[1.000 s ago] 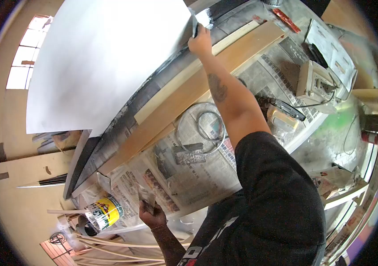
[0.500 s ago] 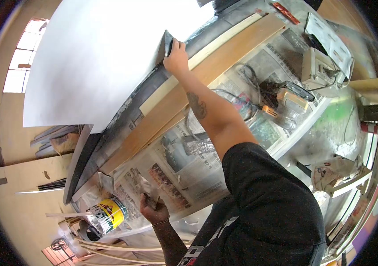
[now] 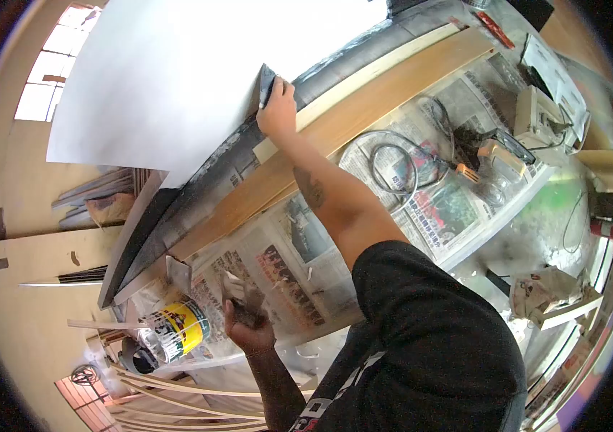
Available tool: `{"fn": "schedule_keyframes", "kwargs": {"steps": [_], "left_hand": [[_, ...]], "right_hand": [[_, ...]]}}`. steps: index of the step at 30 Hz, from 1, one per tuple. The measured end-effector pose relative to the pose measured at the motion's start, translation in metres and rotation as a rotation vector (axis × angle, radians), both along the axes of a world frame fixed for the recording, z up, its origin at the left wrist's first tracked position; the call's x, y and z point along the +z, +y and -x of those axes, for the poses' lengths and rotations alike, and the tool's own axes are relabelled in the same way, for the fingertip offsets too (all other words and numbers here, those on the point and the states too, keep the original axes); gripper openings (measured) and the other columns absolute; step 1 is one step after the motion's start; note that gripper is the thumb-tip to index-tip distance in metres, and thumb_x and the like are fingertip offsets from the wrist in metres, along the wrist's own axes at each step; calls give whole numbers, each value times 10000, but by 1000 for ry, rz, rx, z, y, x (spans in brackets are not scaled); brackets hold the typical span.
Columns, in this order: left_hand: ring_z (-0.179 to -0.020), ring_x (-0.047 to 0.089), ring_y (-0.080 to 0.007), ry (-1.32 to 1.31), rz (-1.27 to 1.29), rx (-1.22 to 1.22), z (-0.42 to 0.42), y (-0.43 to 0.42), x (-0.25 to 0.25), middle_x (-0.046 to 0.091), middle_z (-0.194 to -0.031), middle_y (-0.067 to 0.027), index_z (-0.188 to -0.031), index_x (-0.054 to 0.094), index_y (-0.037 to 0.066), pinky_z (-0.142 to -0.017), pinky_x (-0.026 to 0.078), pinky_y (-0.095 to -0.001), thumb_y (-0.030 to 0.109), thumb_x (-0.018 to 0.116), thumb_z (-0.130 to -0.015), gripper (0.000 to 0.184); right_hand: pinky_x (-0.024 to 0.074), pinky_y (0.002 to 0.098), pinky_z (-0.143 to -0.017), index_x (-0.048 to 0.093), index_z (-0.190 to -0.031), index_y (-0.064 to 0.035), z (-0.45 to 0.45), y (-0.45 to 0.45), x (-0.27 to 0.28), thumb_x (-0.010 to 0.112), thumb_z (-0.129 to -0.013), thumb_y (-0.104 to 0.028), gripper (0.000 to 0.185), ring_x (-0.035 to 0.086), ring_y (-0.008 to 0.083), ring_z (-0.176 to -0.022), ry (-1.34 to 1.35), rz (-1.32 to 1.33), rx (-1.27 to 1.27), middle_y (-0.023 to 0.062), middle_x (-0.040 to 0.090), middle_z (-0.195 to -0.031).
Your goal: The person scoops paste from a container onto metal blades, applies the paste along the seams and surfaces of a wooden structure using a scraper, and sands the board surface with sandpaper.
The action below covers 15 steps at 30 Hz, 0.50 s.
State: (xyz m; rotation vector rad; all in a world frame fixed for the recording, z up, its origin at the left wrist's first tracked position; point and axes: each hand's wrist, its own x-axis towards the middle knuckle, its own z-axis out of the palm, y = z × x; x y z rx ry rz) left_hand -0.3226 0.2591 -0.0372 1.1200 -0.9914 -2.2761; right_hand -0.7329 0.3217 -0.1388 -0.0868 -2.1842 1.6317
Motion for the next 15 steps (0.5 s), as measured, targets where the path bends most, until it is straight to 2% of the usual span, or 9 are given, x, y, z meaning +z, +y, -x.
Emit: {"fn": "schedule_keyframes", "kwargs": {"steps": [1,3,5,7,9,10,11,13,15], "left_hand": [[-927,654,-236,2,7,4,7,3,4,667,-1041,-51,-1163,588,90,-824,526,-375,313,575,-902,344],[-808,683,-178,8,5,75,23,9,12,691,-961,-32,-1055,629,120,-583,523,-271,307,570,-916,241],[-819,686,-184,24,-25,84,31,11,20,697,-958,-45,-1023,644,124,-586,541,-282,280,568,-918,203],[-823,686,-189,68,-39,107,42,13,26,698,-973,-67,-1028,645,121,-626,562,-299,266,546,-929,202],[-851,682,-193,162,-117,-13,37,-4,13,692,-1004,-81,-1048,638,104,-650,567,-304,260,524,-938,222],[-878,678,-197,236,-190,-127,36,-9,6,686,-1035,-95,-1068,630,87,-675,572,-309,253,502,-947,242],[-878,678,-197,241,-192,-133,39,-7,5,686,-1035,-95,-1068,630,87,-675,572,-309,253,502,-947,242],[-958,654,-204,324,-392,-208,48,-2,5,648,-1106,-124,-1159,572,29,-742,560,-316,188,522,-924,288],[-925,658,-204,288,-283,-249,68,28,30,649,-1090,-121,-1158,566,22,-702,565,-322,185,509,-928,288]], "right_hand": [[442,494,-934,342,-1324,70,-4,-4,-3,575,-733,-8,640,494,500,-1070,2,7,4,309,418,-1225],[462,467,-915,375,-1323,12,-12,-8,-8,602,-743,-41,625,515,457,-1068,52,-48,65,272,438,-1211],[460,454,-921,430,-1293,-11,-25,15,10,562,-734,-10,575,518,448,-1063,-52,-28,204,248,482,-1194],[460,418,-938,464,-1269,-17,-45,39,31,491,-739,13,531,532,418,-1080,-9,-140,561,217,512,-1202],[449,404,-960,475,-1257,-23,-112,68,76,448,-726,59,539,530,370,-1123,213,100,703,188,509,-1244],[430,420,-986,482,-1255,-44,-145,88,110,450,-707,104,568,499,339,-1183,230,281,884,189,496,-1262],[408,435,-1011,492,-1249,-68,-171,100,119,521,-706,130,579,455,354,-1236,297,362,1014,194,473,-1293],[397,433,-1020,498,-1238,-77,-210,123,146,607,-730,99,549,440,380,-1249,437,224,1148,198,455,-1310],[396,438,-1020,504,-1230,-83,-234,138,149,676,-721,64,556,450,395,-1237,414,289,1241,203,450,-1314]]}}
